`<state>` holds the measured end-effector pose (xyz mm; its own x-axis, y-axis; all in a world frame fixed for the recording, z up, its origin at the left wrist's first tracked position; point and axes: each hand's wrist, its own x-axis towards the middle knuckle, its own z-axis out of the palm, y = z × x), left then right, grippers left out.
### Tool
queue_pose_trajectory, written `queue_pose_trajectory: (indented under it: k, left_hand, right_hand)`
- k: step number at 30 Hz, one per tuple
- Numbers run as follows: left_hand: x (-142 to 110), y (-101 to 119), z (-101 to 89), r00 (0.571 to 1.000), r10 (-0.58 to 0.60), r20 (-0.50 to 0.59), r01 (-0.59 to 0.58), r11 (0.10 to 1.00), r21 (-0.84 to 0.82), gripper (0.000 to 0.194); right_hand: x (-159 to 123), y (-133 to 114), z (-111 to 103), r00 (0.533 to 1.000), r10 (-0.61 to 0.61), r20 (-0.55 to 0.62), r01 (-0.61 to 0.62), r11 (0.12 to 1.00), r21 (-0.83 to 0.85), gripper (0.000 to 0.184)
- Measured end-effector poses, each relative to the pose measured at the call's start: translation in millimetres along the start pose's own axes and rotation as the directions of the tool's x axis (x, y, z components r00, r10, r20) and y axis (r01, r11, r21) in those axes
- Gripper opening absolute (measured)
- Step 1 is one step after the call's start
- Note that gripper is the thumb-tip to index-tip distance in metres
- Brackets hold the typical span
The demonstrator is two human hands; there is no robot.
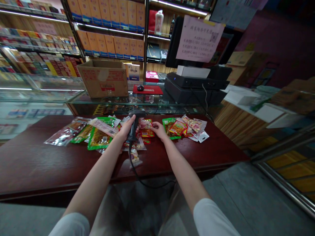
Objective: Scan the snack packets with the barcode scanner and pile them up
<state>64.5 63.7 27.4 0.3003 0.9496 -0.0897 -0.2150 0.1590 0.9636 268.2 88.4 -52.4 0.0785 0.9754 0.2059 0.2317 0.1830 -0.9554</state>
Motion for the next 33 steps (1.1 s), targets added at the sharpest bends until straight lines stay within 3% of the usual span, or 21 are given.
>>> queue_pose_trajectory:
  k: [3,5,8,11,14,17,20,27,33]
  left_hand:
    - [-7,5,0.5,1.000,0.000,-0.014,0.000,1.000,-0.005,0.054]
    - [-13,11,5.4,1.000,0.018,-0.008,-0.018,1.000,0.013,0.053]
    - [-21,19,21.7,0.998,-0.016,0.059,0.012,0.997,0.078,0.049]
    - [-21,22,45.2,0.984,-0.061,0.167,0.037,0.990,0.138,0.045]
    - [-15,17,66.0,0.958,-0.099,0.270,0.055,0.985,0.166,0.042]
    - [-8,7,75.0,0.938,-0.181,0.297,0.126,0.973,0.195,0.042]
    - [-1,-5,72.8,0.942,-0.197,0.272,0.152,0.972,0.177,0.043]
    - [13,-26,64.2,0.950,-0.112,0.293,0.096,0.993,0.069,0.047]
    - [9,-28,69.9,0.946,-0.075,0.314,0.069,0.997,0.028,0.050]
  right_hand:
    - [6,1,-13,0.987,-0.035,-0.160,0.032,0.999,-0.021,0.019]
    - [12,1,-30,0.946,-0.078,-0.316,0.076,0.997,-0.017,0.022]
    - [19,5,-64,0.881,-0.077,-0.468,0.095,0.995,0.015,0.028]
    - [22,13,-89,0.843,-0.015,-0.538,0.057,0.996,0.062,0.031]
    - [23,20,-97,0.821,0.002,-0.571,0.050,0.996,0.076,0.032]
    - [22,21,-96,0.805,0.008,-0.593,0.059,0.994,0.092,0.031]
    - [22,20,-94,0.805,0.012,-0.593,0.069,0.991,0.114,0.031]
    - [25,24,-97,0.838,-0.035,-0.544,0.087,0.994,0.070,0.030]
    - [23,20,-94,0.809,0.033,-0.587,0.044,0.992,0.117,0.028]
